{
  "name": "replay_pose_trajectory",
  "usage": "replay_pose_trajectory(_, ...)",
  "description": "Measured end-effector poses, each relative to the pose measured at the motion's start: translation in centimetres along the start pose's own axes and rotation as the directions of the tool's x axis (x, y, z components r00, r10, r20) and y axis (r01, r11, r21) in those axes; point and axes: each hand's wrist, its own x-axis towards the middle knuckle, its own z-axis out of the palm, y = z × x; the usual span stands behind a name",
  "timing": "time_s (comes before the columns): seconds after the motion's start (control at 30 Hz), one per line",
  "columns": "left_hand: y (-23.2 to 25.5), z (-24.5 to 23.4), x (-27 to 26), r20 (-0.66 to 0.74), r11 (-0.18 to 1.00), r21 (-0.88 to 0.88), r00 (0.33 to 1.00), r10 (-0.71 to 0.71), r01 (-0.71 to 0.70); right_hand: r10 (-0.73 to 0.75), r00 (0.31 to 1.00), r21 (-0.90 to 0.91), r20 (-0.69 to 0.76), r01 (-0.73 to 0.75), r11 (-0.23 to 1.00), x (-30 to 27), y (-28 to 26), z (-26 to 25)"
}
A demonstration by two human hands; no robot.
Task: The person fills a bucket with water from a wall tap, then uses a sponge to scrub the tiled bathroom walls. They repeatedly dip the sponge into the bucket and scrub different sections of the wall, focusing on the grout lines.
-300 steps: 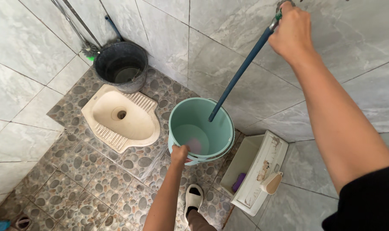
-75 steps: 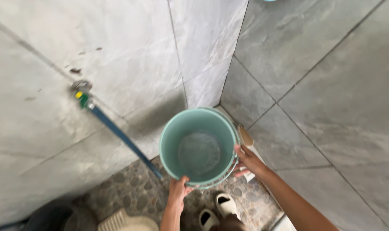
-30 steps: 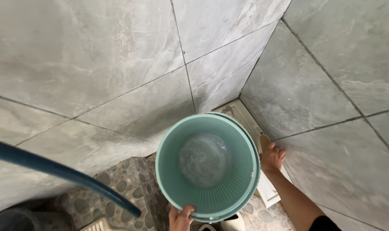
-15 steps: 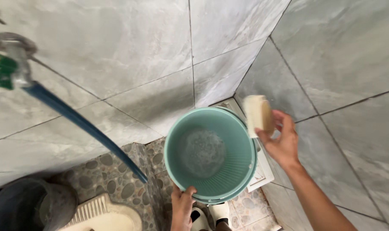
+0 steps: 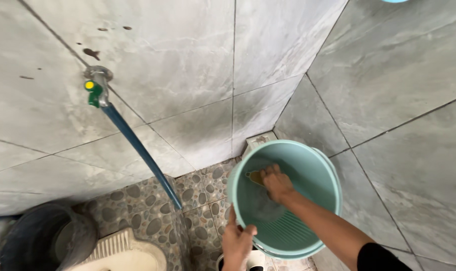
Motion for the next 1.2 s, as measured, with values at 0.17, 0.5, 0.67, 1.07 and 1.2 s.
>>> replay_pose_trajectory(0.17,2.5,0.2,-2.2,-0.012,0.992,0.104,0.997,-0.074,0.075,-0.109,0.992,0.076,0.055,0.105,0.992,-1.7,0.5,2.1)
replay_pose_trajectory(0.5,7.5,0.8,-4.8,-0.036,0.974,0.205,0.995,-0.088,0.093,0.038,0.992,0.039,0.121,-0.043,0.998,-3.2,1.8,0.3)
replay_pose_trajectory(0.67,9.2,1.1,-5.8,-0.05,0.982,0.177,0.997,-0.055,0.063,0.134,0.985,0.038,0.109,-0.139,0.99,-3.3,2.1,-1.1)
replay_pose_trajectory(1.07,10.4,2.4,-3.8,0.051,0.985,0.128,0.993,0.105,-0.111,0.082,0.989,0.077,0.127,-0.093,0.993,-6.8,3.7,-10.0)
replay_pose_trajectory(1.2,10.8,1.9,-1.7,0.204,0.984,-0.18,0.978,0.043,-0.006,0.064,0.993,0.069,0.096,-0.071,0.995,-10.6,2.1,-16.1)
